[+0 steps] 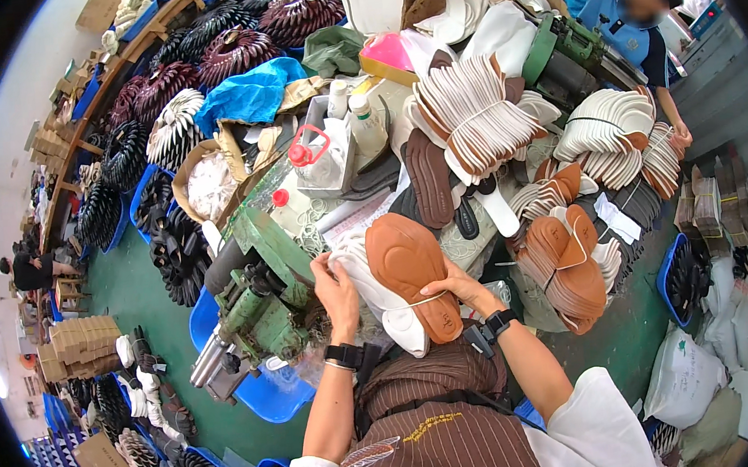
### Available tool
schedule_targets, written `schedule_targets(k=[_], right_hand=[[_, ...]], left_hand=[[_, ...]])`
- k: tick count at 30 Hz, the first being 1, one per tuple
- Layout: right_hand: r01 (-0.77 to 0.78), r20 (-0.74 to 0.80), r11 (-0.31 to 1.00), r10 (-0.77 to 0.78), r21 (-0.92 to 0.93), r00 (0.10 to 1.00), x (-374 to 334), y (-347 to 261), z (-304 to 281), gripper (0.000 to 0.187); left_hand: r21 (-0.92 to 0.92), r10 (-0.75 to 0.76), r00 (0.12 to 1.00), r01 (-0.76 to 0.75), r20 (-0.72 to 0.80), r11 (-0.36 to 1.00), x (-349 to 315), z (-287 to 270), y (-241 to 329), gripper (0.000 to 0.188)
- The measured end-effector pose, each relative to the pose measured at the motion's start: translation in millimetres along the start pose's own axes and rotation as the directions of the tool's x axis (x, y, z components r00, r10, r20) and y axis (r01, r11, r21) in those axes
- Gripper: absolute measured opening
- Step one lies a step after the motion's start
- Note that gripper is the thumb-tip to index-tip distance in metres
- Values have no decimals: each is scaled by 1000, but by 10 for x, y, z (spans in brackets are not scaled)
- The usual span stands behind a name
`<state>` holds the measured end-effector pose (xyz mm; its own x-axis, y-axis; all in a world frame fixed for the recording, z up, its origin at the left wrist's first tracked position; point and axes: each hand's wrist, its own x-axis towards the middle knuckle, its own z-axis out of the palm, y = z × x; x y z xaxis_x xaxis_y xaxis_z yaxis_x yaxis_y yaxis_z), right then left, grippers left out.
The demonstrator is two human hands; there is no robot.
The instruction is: The person picks up stacks of shoe insoles and upper parts from a workbench. They separate individual pairs, align the insole with the upper part, and place the combined unit into a blue plastic bin. The process is repeated continuously with multiple pairs of shoe components.
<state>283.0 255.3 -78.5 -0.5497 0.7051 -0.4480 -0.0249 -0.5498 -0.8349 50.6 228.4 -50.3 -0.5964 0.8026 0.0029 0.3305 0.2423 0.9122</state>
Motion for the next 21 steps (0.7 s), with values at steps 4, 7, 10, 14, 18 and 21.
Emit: schedule_targets(k=[4, 7, 10, 14, 18, 21], right_hand=[[-8, -5, 1000, 8, 22, 1000, -6, -183, 101, 98], [-20, -1, 1000, 20, 19, 1000, 10, -200, 101, 99], [3, -27, 991, -7, -133, 1000, 94, -169, 56, 109], [110, -248, 959, -177, -262, 952, 137, -311, 129, 124], [135, -177, 924, -209, -357, 962, 199, -301, 185, 108], [117, -139, 989, -128, -85, 982, 198, -276, 228, 92]], left_hand=[[-74, 58, 980, -44, 193, 996, -421, 216, -14, 91], [-300, -264, 959, 282, 100, 911, -456, 319, -261, 85], [-452, -303, 815, 539, 494, 711, -407, 299, -526, 73], [-469, -294, 725, 647, 623, 601, -457, 198, -316, 71], [-441, -178, 716, 585, 675, 681, -414, 128, -294, 74], [-348, -144, 720, 488, 679, 801, -341, 139, -354, 80]])
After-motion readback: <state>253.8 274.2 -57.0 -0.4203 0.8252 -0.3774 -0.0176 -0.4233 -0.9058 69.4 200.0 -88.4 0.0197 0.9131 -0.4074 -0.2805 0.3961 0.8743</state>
